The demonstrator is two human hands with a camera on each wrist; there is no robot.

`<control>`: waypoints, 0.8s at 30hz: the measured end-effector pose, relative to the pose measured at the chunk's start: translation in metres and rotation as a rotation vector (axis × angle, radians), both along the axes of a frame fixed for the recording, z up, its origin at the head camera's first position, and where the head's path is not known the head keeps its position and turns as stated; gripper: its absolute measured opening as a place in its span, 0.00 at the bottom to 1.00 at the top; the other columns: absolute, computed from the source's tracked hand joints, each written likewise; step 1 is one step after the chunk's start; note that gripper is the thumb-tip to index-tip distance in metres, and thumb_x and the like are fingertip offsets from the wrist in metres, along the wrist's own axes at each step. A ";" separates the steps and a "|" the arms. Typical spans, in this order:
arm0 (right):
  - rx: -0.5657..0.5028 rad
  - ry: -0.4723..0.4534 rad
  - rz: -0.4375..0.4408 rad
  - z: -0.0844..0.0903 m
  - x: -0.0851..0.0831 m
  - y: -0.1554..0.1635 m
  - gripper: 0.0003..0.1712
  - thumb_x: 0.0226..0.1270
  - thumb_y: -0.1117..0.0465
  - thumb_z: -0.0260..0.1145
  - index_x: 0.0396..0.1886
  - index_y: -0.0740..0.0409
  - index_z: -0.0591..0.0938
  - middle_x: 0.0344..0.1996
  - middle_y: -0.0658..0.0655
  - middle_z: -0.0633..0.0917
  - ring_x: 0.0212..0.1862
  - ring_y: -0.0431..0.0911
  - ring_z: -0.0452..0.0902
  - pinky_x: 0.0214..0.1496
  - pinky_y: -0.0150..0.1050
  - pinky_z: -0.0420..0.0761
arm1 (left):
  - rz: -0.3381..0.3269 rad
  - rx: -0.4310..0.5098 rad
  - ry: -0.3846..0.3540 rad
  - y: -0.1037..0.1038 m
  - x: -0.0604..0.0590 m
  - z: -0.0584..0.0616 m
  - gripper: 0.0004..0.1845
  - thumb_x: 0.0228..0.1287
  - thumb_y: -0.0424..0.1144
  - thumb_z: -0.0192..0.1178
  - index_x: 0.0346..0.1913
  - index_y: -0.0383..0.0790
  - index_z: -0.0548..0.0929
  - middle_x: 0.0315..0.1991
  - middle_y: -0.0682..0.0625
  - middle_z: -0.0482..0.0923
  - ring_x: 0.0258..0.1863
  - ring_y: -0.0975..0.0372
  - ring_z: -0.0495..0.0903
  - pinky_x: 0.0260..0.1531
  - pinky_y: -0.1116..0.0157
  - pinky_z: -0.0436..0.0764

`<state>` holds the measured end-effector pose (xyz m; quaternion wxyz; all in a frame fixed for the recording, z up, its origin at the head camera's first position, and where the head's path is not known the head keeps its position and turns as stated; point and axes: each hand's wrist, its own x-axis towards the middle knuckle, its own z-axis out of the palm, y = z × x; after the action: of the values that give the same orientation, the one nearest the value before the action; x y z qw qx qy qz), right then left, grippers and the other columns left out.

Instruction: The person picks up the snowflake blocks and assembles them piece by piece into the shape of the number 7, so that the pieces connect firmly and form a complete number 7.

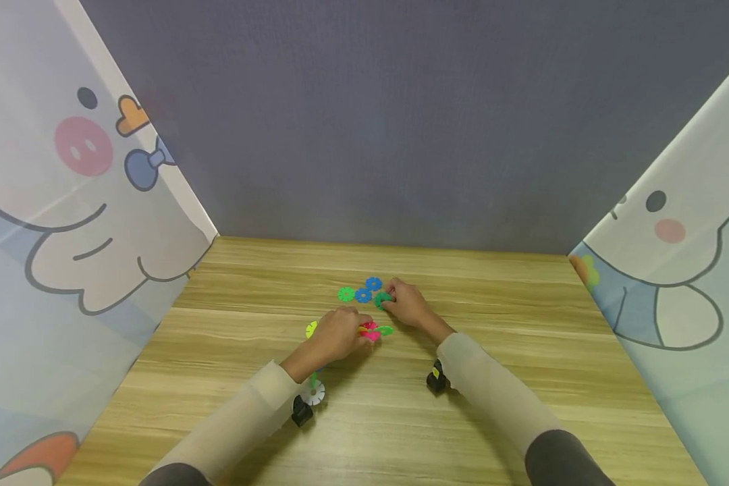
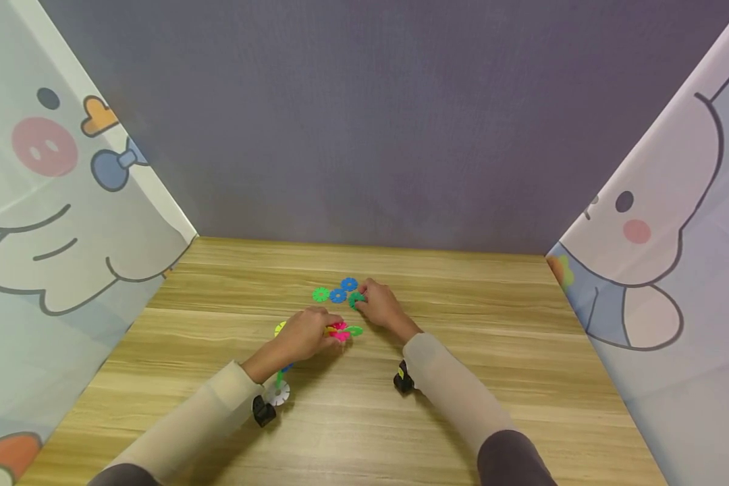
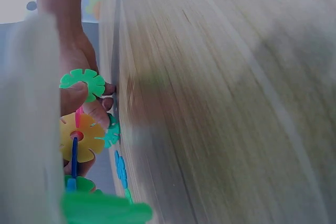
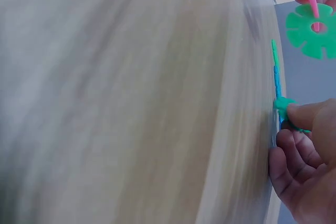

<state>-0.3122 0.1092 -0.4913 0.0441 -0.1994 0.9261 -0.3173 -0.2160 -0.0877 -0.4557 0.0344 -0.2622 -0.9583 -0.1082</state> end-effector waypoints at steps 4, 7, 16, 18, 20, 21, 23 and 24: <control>-0.017 0.057 0.035 0.001 0.003 0.005 0.11 0.71 0.60 0.68 0.48 0.61 0.83 0.33 0.54 0.87 0.34 0.43 0.79 0.38 0.38 0.81 | 0.003 -0.007 -0.001 0.000 0.000 0.000 0.23 0.58 0.50 0.75 0.55 0.47 0.88 0.43 0.49 0.89 0.42 0.56 0.87 0.38 0.60 0.88; -0.032 0.062 0.060 0.002 0.006 0.010 0.08 0.73 0.60 0.66 0.44 0.60 0.84 0.26 0.51 0.82 0.26 0.41 0.72 0.31 0.34 0.73 | 0.006 -0.004 0.000 0.000 0.001 0.001 0.22 0.58 0.50 0.75 0.55 0.47 0.88 0.43 0.49 0.89 0.43 0.56 0.87 0.39 0.60 0.88; -0.136 -0.080 0.093 0.008 0.020 0.024 0.09 0.74 0.60 0.64 0.48 0.59 0.84 0.20 0.48 0.80 0.19 0.38 0.71 0.22 0.30 0.71 | 0.013 0.018 -0.006 0.000 -0.001 0.002 0.22 0.58 0.49 0.76 0.54 0.45 0.88 0.43 0.49 0.89 0.43 0.56 0.87 0.40 0.60 0.88; -0.173 -0.123 0.087 0.010 0.024 0.027 0.13 0.73 0.61 0.64 0.53 0.62 0.82 0.21 0.50 0.82 0.19 0.39 0.73 0.21 0.30 0.73 | 0.015 0.027 -0.009 0.000 -0.001 0.001 0.22 0.58 0.49 0.76 0.54 0.44 0.89 0.43 0.49 0.89 0.43 0.56 0.87 0.40 0.60 0.88; -0.203 -0.161 0.079 0.011 0.027 0.029 0.15 0.73 0.61 0.64 0.55 0.63 0.81 0.21 0.50 0.82 0.19 0.39 0.73 0.21 0.31 0.74 | 0.018 0.035 -0.014 0.000 -0.001 0.002 0.22 0.57 0.49 0.76 0.54 0.44 0.89 0.43 0.49 0.89 0.43 0.56 0.87 0.39 0.60 0.88; -0.217 -0.176 0.079 0.011 0.028 0.030 0.15 0.73 0.62 0.64 0.55 0.64 0.80 0.21 0.50 0.82 0.19 0.39 0.74 0.22 0.31 0.75 | 0.020 0.037 -0.015 0.000 -0.001 0.001 0.23 0.57 0.49 0.76 0.54 0.44 0.88 0.43 0.49 0.89 0.43 0.56 0.87 0.40 0.60 0.88; -0.233 -0.199 0.078 0.011 0.031 0.033 0.15 0.73 0.63 0.64 0.55 0.64 0.79 0.21 0.51 0.82 0.19 0.39 0.75 0.22 0.31 0.75 | 0.024 0.049 -0.019 0.000 -0.001 0.002 0.23 0.57 0.48 0.76 0.54 0.43 0.89 0.43 0.49 0.89 0.42 0.56 0.87 0.40 0.60 0.89; -0.239 -0.208 0.076 0.011 0.032 0.034 0.15 0.73 0.63 0.64 0.55 0.64 0.79 0.20 0.51 0.82 0.20 0.40 0.75 0.23 0.31 0.76 | 0.025 0.053 -0.017 0.000 -0.001 0.002 0.22 0.57 0.48 0.76 0.53 0.43 0.89 0.43 0.49 0.89 0.42 0.56 0.87 0.39 0.60 0.88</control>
<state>-0.2802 0.1431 -0.4800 0.1279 -0.2043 0.8640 -0.4421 -0.2172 -0.0874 -0.4541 0.0343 -0.2484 -0.9586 -0.1352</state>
